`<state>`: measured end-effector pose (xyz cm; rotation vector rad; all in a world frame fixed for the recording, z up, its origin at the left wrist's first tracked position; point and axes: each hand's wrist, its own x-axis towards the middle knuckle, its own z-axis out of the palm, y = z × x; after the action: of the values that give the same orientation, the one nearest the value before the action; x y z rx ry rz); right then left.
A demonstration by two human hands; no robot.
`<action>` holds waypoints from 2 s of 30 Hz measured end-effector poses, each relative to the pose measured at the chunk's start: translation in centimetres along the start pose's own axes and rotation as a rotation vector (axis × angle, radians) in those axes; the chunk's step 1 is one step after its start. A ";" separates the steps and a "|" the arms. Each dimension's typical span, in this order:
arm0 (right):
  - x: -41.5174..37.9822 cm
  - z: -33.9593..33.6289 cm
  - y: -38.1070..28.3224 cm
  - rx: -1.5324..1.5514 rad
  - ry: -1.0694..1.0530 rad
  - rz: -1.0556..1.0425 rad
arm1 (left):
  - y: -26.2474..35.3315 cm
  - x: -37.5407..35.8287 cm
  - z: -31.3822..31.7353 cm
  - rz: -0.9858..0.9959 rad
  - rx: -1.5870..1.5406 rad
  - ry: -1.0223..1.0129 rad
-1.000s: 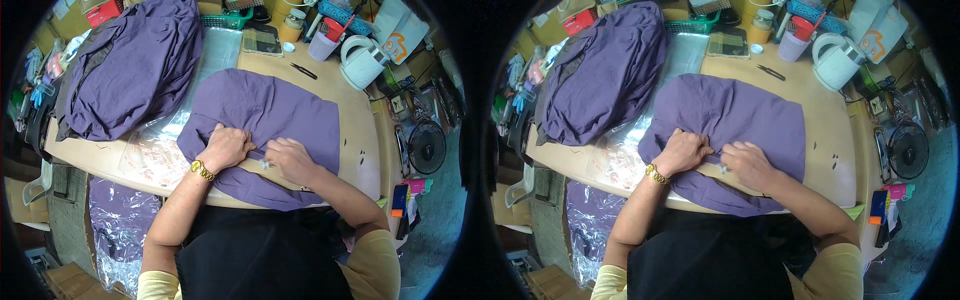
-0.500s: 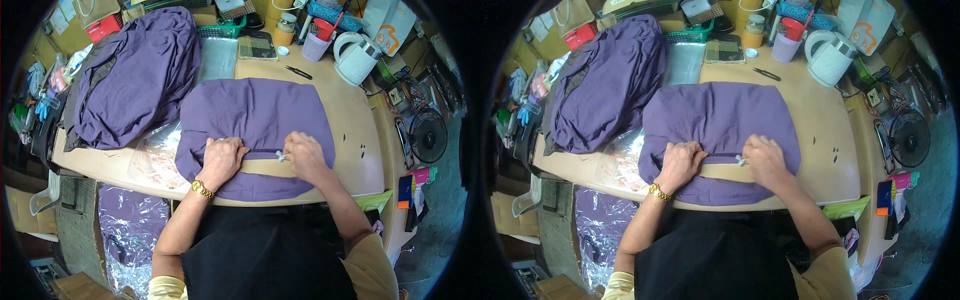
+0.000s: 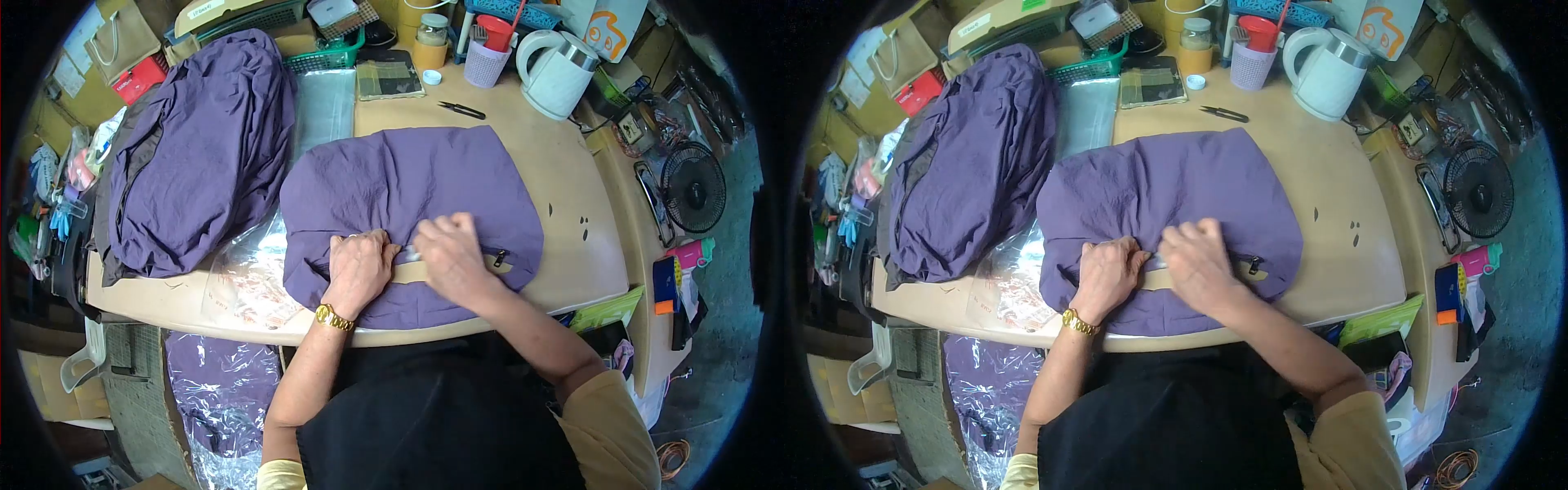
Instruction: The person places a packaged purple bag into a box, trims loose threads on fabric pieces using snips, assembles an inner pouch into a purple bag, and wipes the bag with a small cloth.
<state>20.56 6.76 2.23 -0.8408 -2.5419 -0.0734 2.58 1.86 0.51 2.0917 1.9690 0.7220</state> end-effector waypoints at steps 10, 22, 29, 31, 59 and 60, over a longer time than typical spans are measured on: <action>-0.6 -3.3 3.5 -0.082 -0.295 0.144 | -0.4 -2.5 -0.9 0.126 -0.152 0.091; -0.5 -3.8 0.4 0.039 -0.020 0.266 | 0.4 -4.0 -0.3 0.184 -0.047 0.225; -0.5 -1.0 -1.5 0.437 -0.019 0.311 | 1.4 -4.5 -3.4 0.079 0.218 0.427; 0.1 -1.7 -1.1 0.440 0.015 0.310 | 0.7 -5.3 -4.3 0.008 0.236 0.378; 3.2 3.9 -3.5 0.523 -0.007 0.156 | -1.4 -7.5 -1.6 -0.421 -1.086 0.122; 3.5 3.6 -2.9 0.436 0.005 0.250 | -1.2 -7.6 -1.6 -0.421 -1.086 0.120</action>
<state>14.98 7.02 0.79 -0.9601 -2.2959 0.5347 0.71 -5.72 -0.37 0.9780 1.4172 1.3960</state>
